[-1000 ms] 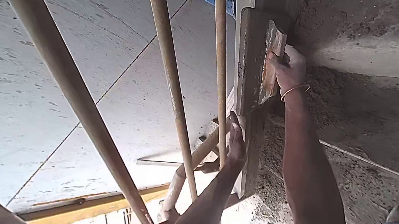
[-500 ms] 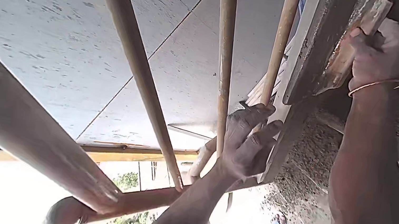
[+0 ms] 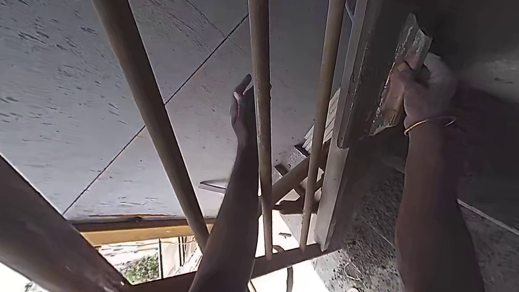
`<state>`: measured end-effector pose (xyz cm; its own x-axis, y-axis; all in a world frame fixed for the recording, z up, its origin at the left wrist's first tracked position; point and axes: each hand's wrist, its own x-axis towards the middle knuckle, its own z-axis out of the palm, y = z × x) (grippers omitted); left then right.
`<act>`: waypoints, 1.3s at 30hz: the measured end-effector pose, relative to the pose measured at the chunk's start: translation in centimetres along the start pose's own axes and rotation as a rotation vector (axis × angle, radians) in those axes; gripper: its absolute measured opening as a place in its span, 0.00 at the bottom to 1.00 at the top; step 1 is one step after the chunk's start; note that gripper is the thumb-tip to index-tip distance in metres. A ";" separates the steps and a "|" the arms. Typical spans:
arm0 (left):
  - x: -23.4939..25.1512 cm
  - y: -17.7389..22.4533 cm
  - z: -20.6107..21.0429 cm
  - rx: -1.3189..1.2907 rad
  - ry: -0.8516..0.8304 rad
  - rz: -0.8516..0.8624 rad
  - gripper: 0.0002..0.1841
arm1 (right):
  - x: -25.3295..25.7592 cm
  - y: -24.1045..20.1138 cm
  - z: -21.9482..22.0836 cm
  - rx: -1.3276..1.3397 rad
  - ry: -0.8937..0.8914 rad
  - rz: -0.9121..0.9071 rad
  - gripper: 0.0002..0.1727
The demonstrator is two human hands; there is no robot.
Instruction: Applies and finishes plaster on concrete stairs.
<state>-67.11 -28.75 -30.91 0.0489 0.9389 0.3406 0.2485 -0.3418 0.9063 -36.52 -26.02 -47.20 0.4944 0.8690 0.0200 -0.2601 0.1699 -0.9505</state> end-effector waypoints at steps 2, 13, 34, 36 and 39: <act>5.9 -5.4 1.1 0.044 -0.107 -0.016 0.28 | 0.3 0.2 0.3 0.001 0.008 0.004 0.27; 6.0 -11.9 13.1 0.462 -0.466 0.382 0.29 | -1.1 -0.9 1.1 -0.278 0.123 0.086 0.34; 2.6 -11.7 15.8 0.136 -0.233 -0.040 0.28 | -2.0 -1.9 3.1 -0.604 0.193 0.089 0.31; 2.7 -12.0 15.6 0.168 -0.248 -0.008 0.27 | -1.9 -1.7 3.1 -0.577 0.203 0.072 0.31; 2.5 -12.2 15.4 0.214 -0.274 0.036 0.27 | -2.0 -1.7 3.0 -0.559 0.199 0.094 0.31</act>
<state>-55.10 -21.63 -44.96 0.3119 0.9122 0.2658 0.4380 -0.3863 0.8117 -39.55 -26.71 -44.69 0.6506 0.7553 -0.0790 0.1385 -0.2203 -0.9655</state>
